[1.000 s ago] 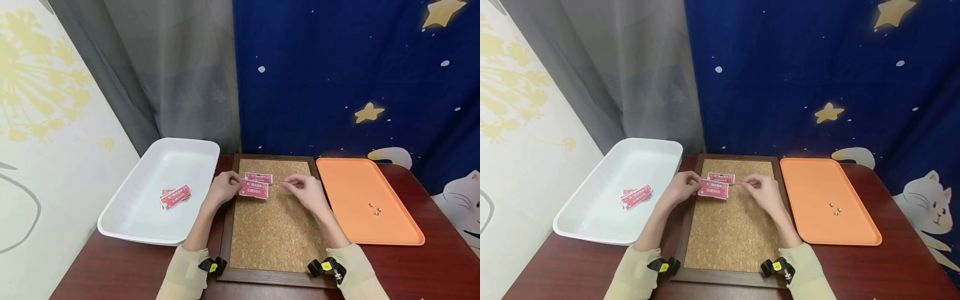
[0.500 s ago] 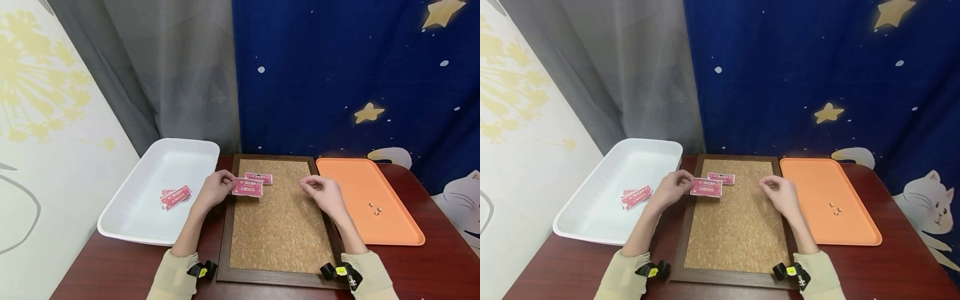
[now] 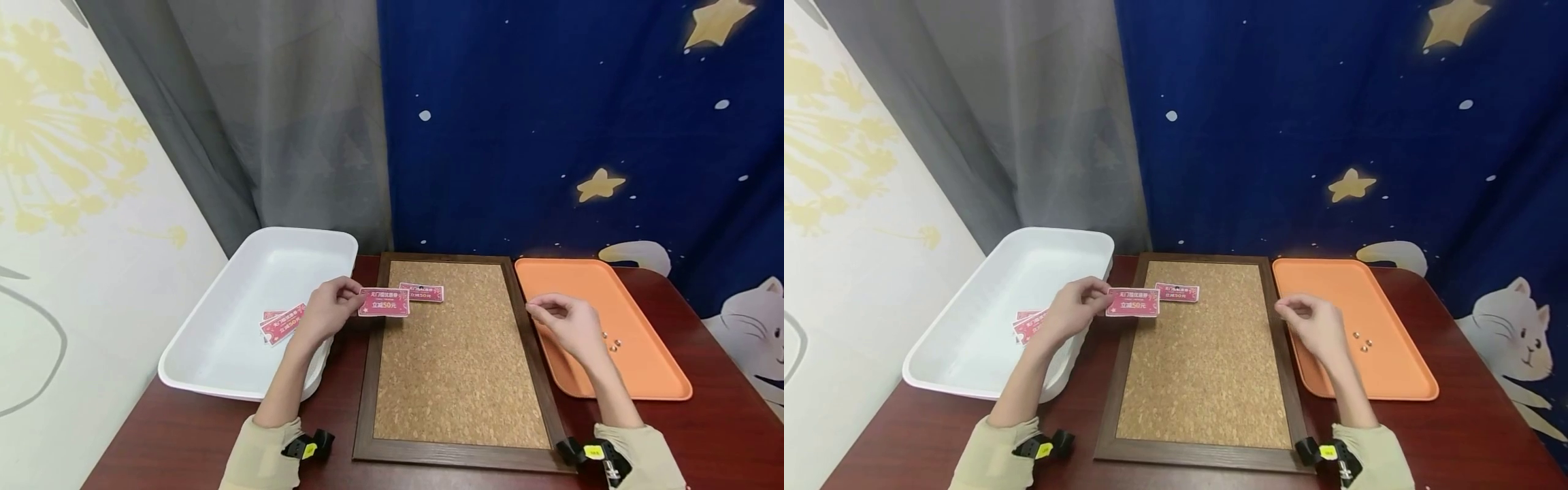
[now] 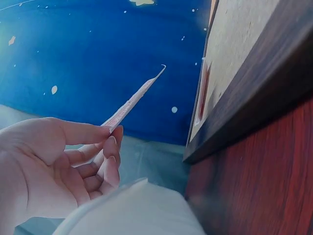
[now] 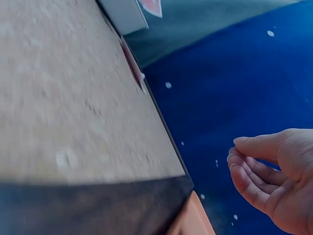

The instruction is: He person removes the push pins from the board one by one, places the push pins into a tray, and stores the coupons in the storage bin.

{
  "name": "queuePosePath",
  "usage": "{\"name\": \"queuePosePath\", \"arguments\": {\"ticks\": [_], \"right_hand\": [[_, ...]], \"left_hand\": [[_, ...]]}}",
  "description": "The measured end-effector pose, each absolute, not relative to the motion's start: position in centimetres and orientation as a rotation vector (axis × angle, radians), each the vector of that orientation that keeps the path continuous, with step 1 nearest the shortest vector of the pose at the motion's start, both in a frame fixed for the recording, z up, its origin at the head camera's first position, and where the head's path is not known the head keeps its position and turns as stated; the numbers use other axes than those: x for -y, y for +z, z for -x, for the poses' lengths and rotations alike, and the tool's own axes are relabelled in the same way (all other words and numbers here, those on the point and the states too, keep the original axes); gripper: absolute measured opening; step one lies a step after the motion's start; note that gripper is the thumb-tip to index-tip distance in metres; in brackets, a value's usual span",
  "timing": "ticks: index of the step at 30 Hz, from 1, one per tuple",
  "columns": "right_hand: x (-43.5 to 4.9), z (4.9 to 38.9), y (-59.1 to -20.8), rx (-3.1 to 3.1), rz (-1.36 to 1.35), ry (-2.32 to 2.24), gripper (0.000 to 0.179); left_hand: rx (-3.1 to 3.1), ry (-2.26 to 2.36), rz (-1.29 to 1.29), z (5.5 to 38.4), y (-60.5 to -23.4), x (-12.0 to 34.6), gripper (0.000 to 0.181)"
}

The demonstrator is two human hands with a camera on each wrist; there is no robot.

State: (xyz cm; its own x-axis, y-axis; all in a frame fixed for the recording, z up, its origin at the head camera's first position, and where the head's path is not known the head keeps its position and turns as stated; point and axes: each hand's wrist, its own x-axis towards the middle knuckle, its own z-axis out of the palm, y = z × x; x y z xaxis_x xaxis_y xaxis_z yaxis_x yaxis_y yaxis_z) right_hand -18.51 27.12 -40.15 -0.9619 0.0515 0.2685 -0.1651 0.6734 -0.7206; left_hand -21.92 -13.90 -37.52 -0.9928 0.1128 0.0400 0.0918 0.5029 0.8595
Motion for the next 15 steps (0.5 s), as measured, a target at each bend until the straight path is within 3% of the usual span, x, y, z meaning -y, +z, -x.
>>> {"name": "queuePosePath", "arguments": {"ticks": [15], "right_hand": [[-32.4,16.4,-40.5,2.596,-0.032,1.182,0.021]], "left_hand": [[-2.767,1.496,-0.081,21.5,-37.3,19.2,0.020]]}}
